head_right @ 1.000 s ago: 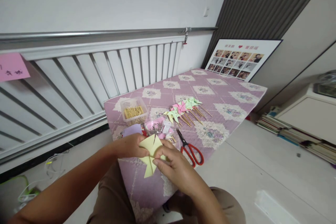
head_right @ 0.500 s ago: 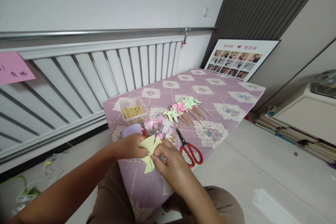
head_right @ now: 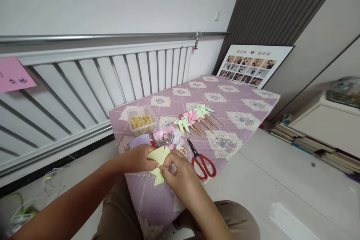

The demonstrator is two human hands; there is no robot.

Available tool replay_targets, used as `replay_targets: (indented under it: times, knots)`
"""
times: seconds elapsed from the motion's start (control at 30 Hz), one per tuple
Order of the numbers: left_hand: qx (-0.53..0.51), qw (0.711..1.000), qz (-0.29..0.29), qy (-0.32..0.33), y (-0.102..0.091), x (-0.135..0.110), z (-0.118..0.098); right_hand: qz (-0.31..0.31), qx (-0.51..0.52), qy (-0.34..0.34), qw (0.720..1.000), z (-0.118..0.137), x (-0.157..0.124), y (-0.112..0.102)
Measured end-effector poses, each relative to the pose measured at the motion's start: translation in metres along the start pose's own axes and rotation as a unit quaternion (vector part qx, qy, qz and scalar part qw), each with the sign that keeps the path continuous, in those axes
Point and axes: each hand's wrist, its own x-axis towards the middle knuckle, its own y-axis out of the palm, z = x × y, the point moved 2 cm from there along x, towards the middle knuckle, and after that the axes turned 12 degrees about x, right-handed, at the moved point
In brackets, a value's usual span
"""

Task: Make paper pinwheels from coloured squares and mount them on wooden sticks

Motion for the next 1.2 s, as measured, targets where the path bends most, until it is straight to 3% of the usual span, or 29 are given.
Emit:
replay_targets:
  times: [0.17,0.53,0.87,1.2]
  knots:
    - [-0.018,1.0,0.012,0.006,0.0,0.001,0.002,-0.058,0.074,0.083,0.992,-0.011,-0.002,0.005]
    - [0.015,0.999,0.027,0.022,-0.002,0.001,-0.001,-0.041,0.234,0.103,0.966,-0.015,-0.005,0.014]
    - [-0.001,0.999,0.03,0.031,0.002,0.004,0.004,-0.044,0.245,0.119,0.961,-0.018,-0.004,0.014]
    - [0.008,0.999,0.033,0.027,0.001,0.005,0.001,-0.027,0.327,0.115,0.938,-0.019,-0.001,0.015]
